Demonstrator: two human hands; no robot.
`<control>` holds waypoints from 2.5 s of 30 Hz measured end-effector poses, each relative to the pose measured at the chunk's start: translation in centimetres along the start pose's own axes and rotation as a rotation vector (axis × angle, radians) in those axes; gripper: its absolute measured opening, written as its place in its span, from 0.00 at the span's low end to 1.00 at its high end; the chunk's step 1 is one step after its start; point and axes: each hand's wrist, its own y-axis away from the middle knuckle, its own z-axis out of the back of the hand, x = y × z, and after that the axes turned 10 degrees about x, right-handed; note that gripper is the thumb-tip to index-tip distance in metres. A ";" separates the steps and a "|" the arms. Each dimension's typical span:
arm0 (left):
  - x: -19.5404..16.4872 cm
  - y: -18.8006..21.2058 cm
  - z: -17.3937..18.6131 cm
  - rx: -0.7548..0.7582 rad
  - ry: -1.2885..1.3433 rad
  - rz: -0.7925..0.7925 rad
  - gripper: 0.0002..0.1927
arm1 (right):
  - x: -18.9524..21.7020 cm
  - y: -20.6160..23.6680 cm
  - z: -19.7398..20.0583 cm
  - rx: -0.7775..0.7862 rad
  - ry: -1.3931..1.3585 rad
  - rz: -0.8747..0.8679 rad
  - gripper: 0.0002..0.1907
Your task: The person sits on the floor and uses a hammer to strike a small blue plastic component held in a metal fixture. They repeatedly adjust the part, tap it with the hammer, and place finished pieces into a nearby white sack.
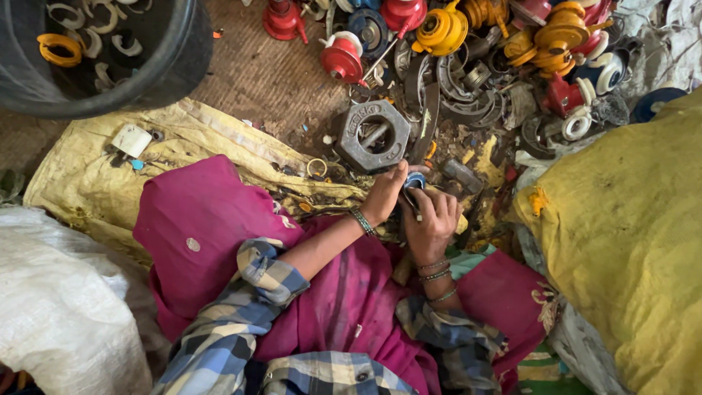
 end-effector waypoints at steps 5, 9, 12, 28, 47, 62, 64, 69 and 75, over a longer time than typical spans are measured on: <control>-1.4 0.4 0.2 -0.059 -0.150 0.068 0.41 | 0.0 -0.3 -0.1 0.034 0.040 -0.059 0.13; -1.7 0.5 0.2 -0.118 -0.345 0.046 0.41 | -0.4 -0.3 -0.5 0.169 0.073 -0.073 0.14; -1.7 0.5 0.3 -0.102 -0.558 0.185 0.40 | -0.8 -0.1 -0.9 0.246 0.108 -0.065 0.12; 2.8 0.0 2.0 -0.177 -0.178 0.261 0.29 | -1.2 -0.4 -1.3 0.409 0.050 0.176 0.10; -3.6 0.3 1.0 0.232 -0.111 -0.192 0.25 | -6.0 3.2 -4.6 0.026 -0.864 -0.431 0.12; -3.9 0.7 0.1 -0.069 -0.588 -0.293 0.17 | -8.5 2.3 -3.0 0.406 -0.620 -0.366 0.16; -3.8 0.7 0.2 -0.066 -0.620 -0.281 0.16 | -8.0 1.9 -2.7 0.414 -0.442 -0.304 0.14; -3.8 0.4 0.7 -0.131 -0.676 -0.204 0.15 | -5.8 0.3 -2.4 0.351 -0.306 -0.141 0.11; -4.2 0.0 1.5 -0.241 -0.595 -0.033 0.19 | -3.8 -1.5 -2.1 0.360 -0.232 -0.049 0.11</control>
